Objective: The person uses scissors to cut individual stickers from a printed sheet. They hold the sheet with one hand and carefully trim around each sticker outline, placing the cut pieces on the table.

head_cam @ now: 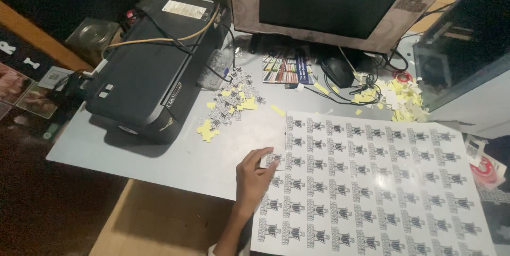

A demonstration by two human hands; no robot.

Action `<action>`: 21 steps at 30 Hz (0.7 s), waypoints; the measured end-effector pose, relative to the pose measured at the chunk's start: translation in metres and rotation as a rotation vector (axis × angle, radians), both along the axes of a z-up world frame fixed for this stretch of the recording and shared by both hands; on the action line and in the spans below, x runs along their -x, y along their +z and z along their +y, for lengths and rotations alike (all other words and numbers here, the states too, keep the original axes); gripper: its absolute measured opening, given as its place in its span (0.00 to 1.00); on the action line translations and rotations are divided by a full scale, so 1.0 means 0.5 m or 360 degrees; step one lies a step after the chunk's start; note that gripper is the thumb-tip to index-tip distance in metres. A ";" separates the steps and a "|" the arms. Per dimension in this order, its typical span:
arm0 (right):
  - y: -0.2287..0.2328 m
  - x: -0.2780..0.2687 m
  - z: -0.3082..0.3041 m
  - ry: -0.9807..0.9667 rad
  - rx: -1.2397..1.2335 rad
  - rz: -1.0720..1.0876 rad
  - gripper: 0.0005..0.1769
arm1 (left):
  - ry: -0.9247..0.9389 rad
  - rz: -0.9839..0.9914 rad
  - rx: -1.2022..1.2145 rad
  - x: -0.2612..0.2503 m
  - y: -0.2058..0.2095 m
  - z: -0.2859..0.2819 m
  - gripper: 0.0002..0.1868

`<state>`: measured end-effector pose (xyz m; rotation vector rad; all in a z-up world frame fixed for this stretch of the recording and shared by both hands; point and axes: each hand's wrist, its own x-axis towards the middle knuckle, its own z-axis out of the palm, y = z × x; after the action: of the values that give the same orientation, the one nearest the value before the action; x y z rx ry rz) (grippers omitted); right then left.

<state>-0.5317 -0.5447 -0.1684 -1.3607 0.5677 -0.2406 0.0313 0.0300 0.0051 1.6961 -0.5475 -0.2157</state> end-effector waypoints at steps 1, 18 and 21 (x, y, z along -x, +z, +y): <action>-0.032 -0.009 0.011 0.0067 -0.0018 0.0023 0.46 | -0.0008 0.0065 0.0018 0.000 0.002 0.001 0.18; 0.409 -0.816 0.891 0.0778 -0.1180 0.0359 0.33 | -0.0165 0.0185 -0.0122 -0.020 -0.042 0.010 0.17; 0.428 -0.855 0.911 0.0858 -0.0946 0.0406 0.36 | -0.0103 0.0264 -0.0069 -0.022 -0.033 0.012 0.17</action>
<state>-0.1042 -0.0891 0.0453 -0.9161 0.4142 0.5134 0.0421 0.0358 -0.0113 1.6855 -0.4774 -0.4139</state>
